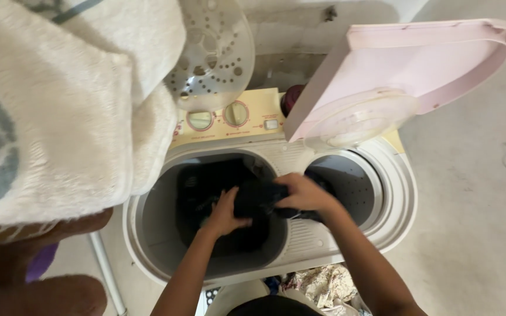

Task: The person mops a tiled floor in a bedroom using a spray mop, moving around furniture and a dumbbell. They then walk to a laundry area and transfer wet clothes from the wash tub to the spin tub of a twin-tub washing machine.

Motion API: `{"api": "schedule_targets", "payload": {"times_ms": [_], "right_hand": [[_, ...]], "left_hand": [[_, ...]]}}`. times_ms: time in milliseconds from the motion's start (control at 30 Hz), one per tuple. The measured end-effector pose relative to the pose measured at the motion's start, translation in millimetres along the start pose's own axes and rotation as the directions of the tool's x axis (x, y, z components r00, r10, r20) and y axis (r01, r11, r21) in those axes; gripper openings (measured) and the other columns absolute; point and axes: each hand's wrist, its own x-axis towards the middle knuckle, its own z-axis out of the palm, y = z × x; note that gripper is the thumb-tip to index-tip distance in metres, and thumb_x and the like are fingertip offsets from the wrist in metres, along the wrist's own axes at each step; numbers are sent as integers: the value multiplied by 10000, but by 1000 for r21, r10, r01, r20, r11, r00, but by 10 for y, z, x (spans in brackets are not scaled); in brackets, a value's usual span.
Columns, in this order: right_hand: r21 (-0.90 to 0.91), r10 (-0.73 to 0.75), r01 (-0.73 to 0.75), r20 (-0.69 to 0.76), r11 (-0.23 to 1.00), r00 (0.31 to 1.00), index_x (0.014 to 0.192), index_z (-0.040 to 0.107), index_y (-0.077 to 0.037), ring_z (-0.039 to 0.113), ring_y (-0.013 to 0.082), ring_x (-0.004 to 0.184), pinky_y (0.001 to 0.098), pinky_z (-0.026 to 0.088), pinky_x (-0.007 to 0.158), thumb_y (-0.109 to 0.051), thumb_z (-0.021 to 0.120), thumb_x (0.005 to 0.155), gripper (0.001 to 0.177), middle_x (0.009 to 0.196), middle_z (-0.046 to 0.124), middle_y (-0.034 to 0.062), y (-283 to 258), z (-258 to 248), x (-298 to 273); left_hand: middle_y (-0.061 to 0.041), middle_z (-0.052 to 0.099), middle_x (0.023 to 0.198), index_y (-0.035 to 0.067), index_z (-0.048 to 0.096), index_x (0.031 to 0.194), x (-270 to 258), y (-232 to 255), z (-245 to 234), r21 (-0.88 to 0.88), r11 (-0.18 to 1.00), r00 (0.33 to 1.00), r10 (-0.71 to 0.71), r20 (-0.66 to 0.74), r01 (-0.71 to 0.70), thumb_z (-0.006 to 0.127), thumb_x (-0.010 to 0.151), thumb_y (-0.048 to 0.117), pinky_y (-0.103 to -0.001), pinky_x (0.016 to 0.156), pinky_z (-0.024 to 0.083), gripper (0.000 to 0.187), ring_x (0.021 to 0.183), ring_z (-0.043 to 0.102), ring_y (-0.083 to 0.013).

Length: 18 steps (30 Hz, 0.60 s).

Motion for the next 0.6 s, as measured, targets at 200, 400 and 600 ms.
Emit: {"api": "schedule_targets", "payload": {"times_ms": [200, 400, 600], "right_hand": [[601, 155, 141, -413, 787, 897, 1113, 713, 53, 705, 171, 873, 314, 582, 806, 106, 733, 711, 406, 964, 759, 70, 511, -568, -793], [704, 386, 471, -696, 531, 605, 1295, 637, 24, 698, 212, 1054, 340, 563, 962, 78, 626, 782, 516, 1155, 724, 99, 1276, -588, -1417], [745, 630, 411, -665, 525, 400, 1383, 604, -30, 597, 219, 1148, 354, 495, 992, -4, 644, 912, 474, 1218, 656, 94, 1996, -179, -1695]], "left_hand": [[-173, 709, 972, 114, 507, 1331, 503, 783, -148, 26, 914, 888, 399, -228, -404, 852, 744, 248, -465, 764, 546, 694, 945, 696, -398], [-174, 683, 906, 150, 506, 1359, 736, 1909, -15, 55, 869, 864, 495, -89, -492, 838, 772, 214, -480, 731, 526, 678, 864, 679, -382], [-155, 652, 1227, 98, 547, 1266, 917, 1950, 471, -199, 654, 683, 714, -154, -730, 749, 828, 50, -420, 900, 534, 485, 1127, 638, -361]]}}
